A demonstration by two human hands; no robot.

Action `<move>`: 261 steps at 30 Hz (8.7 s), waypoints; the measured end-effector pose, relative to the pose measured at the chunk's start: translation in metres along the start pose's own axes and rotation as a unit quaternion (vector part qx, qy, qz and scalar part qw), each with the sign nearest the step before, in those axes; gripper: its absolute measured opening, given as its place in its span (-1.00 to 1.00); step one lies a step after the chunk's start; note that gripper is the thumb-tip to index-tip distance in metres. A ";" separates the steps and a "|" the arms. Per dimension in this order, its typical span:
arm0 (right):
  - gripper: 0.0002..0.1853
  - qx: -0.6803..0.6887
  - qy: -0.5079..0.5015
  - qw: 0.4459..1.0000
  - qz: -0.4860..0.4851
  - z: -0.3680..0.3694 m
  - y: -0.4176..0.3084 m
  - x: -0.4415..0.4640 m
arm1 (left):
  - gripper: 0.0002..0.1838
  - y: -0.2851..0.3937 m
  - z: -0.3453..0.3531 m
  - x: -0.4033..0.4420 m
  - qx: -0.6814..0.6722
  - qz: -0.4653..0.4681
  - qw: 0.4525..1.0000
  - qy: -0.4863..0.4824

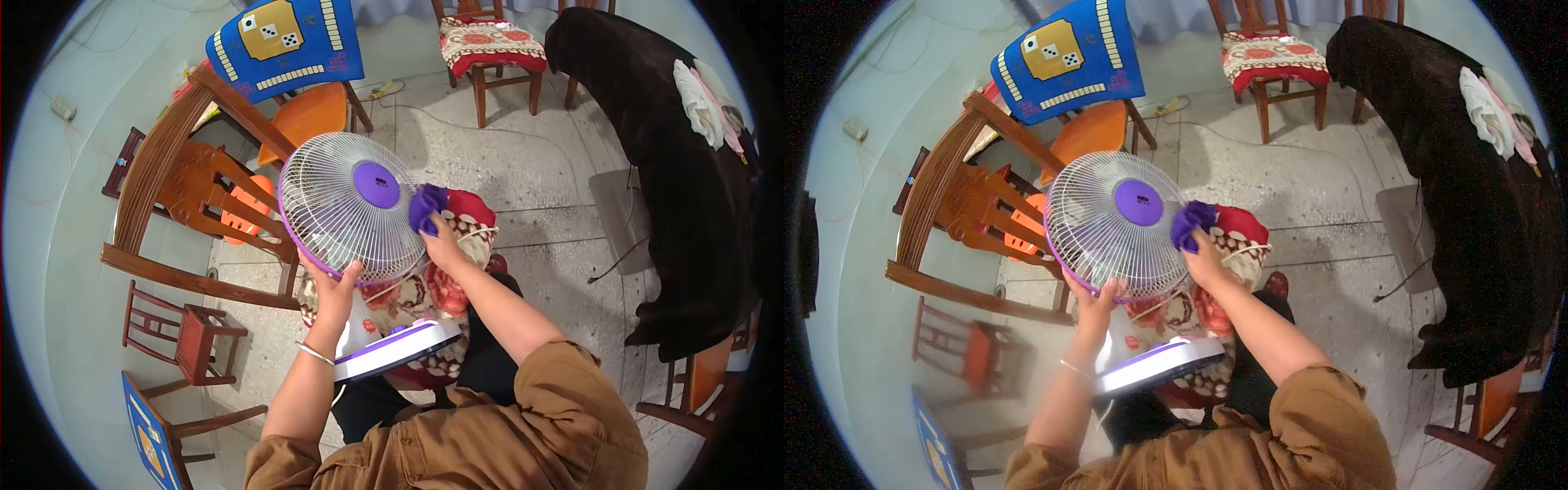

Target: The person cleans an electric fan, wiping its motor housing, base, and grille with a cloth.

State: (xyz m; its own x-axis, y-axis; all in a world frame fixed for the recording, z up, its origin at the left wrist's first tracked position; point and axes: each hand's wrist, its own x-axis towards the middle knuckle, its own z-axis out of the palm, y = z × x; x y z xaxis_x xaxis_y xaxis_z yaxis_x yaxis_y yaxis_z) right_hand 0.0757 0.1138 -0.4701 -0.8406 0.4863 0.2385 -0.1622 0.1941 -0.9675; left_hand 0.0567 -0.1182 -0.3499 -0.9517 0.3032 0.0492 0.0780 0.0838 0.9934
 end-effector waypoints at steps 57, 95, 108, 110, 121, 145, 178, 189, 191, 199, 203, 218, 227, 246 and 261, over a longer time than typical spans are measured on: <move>-0.76 -0.170 -0.065 0.910 -0.373 0.046 -0.085 0.090 | 0.04 -0.002 -0.005 -0.003 0.075 0.003 0.997 0.013; -0.65 0.401 -0.007 0.915 -0.031 0.005 -0.007 0.060 | 0.06 0.001 -0.004 -0.001 0.051 -0.013 0.999 0.008; -0.44 0.799 -0.167 0.569 0.097 -0.048 -0.066 0.029 | 0.07 0.006 -0.001 -0.004 0.034 -0.011 0.999 0.010; -0.46 0.753 -0.079 0.643 0.118 -0.051 -0.066 0.036 | 0.06 0.010 0.000 -0.003 0.030 -0.011 0.999 0.008; -0.29 0.732 -0.130 0.666 -0.055 -0.072 -0.079 0.037 | 0.07 0.016 0.003 -0.007 0.010 -0.026 1.000 0.008; -0.18 0.556 -0.153 0.808 0.118 -0.013 -0.089 0.020 | 0.16 0.016 0.000 -0.006 0.020 -0.041 0.999 0.005; -0.39 0.030 -0.256 0.954 -0.153 -0.023 -0.090 0.001 | 0.16 0.001 -0.013 -0.004 0.036 -0.037 0.998 0.019; -0.53 -0.061 -0.038 0.952 -0.297 0.013 -0.074 0.033 | 0.16 -0.004 -0.014 -0.004 0.052 -0.035 0.998 0.017; -0.45 -0.090 -0.094 0.925 -0.357 0.028 -0.103 0.003 | 0.16 -0.004 -0.015 0.003 0.053 -0.029 0.998 0.022; -0.74 -0.164 0.029 0.986 -0.031 0.025 -0.038 0.053 | 0.11 0.003 -0.009 -0.003 0.066 -0.043 0.996 0.040; -0.58 -0.102 0.021 0.958 -0.267 0.052 -0.073 0.014 | 0.10 0.012 -0.002 -0.003 0.048 -0.062 0.996 0.035; -0.53 -0.199 0.059 0.958 -0.199 0.048 -0.058 0.076 | 0.06 0.013 -0.002 -0.007 0.033 -0.089 0.995 0.035; -0.46 -0.121 -0.047 0.990 -0.059 0.035 -0.078 0.103 | 0.07 0.008 -0.007 -0.007 0.120 -0.067 0.990 0.021; -0.39 0.045 0.108 0.991 0.063 0.045 0.013 0.048 | 0.07 -0.007 -0.015 -0.001 0.039 -0.035 0.999 0.011; -0.40 -0.164 -0.127 0.931 -0.300 0.028 -0.080 -0.015 | 0.14 -0.001 -0.012 -0.004 0.025 -0.049 0.998 0.029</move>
State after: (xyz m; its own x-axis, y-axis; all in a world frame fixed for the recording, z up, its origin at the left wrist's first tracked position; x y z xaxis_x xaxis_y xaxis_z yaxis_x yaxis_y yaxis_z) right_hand 0.0869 0.0673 -0.3988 -0.7518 -0.0027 0.6594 -0.5106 0.6351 -0.5796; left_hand 0.0567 -0.1313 -0.3500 -0.9711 0.2352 -0.0413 -0.0037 0.1581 0.9874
